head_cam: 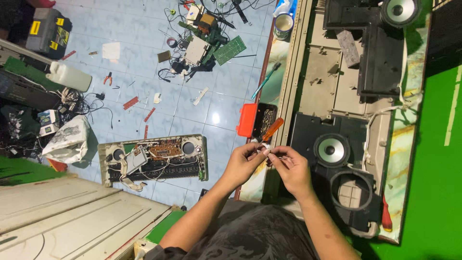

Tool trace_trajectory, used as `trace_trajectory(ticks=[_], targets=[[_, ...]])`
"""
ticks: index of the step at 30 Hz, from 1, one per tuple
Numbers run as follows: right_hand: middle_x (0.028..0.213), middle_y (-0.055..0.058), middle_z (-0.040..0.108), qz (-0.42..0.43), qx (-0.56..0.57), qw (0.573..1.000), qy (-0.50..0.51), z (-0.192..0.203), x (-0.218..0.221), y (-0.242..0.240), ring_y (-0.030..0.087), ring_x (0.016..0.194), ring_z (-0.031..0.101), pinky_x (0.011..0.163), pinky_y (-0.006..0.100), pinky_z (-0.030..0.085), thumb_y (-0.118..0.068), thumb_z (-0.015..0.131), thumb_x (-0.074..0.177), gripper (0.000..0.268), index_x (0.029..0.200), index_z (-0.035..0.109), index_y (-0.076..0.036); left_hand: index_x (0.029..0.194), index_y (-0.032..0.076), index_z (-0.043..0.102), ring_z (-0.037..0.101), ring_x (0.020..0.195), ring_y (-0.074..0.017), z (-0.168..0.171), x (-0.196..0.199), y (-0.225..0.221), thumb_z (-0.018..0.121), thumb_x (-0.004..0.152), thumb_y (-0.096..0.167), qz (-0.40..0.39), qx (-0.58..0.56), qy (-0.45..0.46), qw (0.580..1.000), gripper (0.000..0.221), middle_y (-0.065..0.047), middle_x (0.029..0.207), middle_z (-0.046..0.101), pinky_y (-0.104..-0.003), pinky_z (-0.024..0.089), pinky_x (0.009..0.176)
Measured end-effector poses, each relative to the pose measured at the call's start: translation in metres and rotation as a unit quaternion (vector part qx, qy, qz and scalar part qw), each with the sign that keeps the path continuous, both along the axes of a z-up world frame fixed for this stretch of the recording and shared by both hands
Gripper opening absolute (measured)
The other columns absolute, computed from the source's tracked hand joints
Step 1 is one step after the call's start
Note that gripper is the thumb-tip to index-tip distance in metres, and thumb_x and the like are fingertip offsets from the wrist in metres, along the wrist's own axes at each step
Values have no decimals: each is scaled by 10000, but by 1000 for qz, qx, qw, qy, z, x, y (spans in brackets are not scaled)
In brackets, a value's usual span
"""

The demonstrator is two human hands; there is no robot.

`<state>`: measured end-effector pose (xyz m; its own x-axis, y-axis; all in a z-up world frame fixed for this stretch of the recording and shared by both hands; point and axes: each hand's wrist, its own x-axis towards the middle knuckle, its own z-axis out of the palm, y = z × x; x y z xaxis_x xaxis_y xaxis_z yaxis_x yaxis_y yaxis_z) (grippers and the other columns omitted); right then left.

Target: The person uses a screwdriver to remove screws from a speaker housing, disconnects internal wiring, and handles small circuit boards while working on the device.

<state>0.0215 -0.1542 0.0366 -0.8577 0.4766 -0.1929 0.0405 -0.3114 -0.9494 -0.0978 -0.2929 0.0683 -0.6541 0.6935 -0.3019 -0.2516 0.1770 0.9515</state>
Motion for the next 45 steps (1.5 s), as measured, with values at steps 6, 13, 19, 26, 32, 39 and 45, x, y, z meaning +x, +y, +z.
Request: trace_trajectory(ticks=[6,13,19,26,32,39,45], targets=[[1026,86,722,-11,70,997,-32,-45,-49,31,117,903,673,803,260,561,-4,695,970,220,1172,674,80,1011,-17,740,419,666,-56,-51,-39,33,728,992,250,32,-53,60,996,269,32,703,515,-255,333,566],[1106,123,745,23,130,985,-110,-102,-78,57,138,947,724,808,271,606,-78,666,976,366,1311,619,61,1063,5,744,542,544,-167,-119,-64,59,677,947,337,116,-240,136,954,358,-135,604,601,-358,462,556],[978,84,772,6,180,970,-163,-81,-45,58,105,813,725,688,244,566,-104,656,1004,269,1236,687,30,990,-38,678,514,563,-254,-98,-38,45,555,1071,290,75,-176,163,968,359,-195,657,580,-407,453,580],[846,38,668,-11,115,989,-95,-36,15,41,83,701,598,615,241,497,-125,633,1046,246,1253,694,-8,983,-18,692,649,687,-317,-34,17,38,587,1047,196,-147,-21,208,967,247,-204,801,675,-404,500,652],[1014,102,719,-35,19,999,-28,-10,85,40,145,867,717,787,292,608,-128,573,1063,231,1177,657,55,1033,10,711,712,770,-324,0,59,39,636,1006,198,-179,-8,243,953,204,-170,889,721,-381,539,679],[1088,150,729,-63,25,998,-16,22,161,66,224,989,745,902,353,619,-115,554,1043,241,1201,587,63,1007,23,729,680,683,-289,23,109,60,680,980,226,-205,-49,274,938,211,-139,862,717,-348,513,589],[1101,163,694,-95,21,995,35,32,220,110,254,1054,731,924,413,631,-89,557,1060,198,1164,600,74,990,21,733,677,663,-285,19,162,96,687,978,232,-198,-63,264,942,216,-135,853,712,-354,509,595]])
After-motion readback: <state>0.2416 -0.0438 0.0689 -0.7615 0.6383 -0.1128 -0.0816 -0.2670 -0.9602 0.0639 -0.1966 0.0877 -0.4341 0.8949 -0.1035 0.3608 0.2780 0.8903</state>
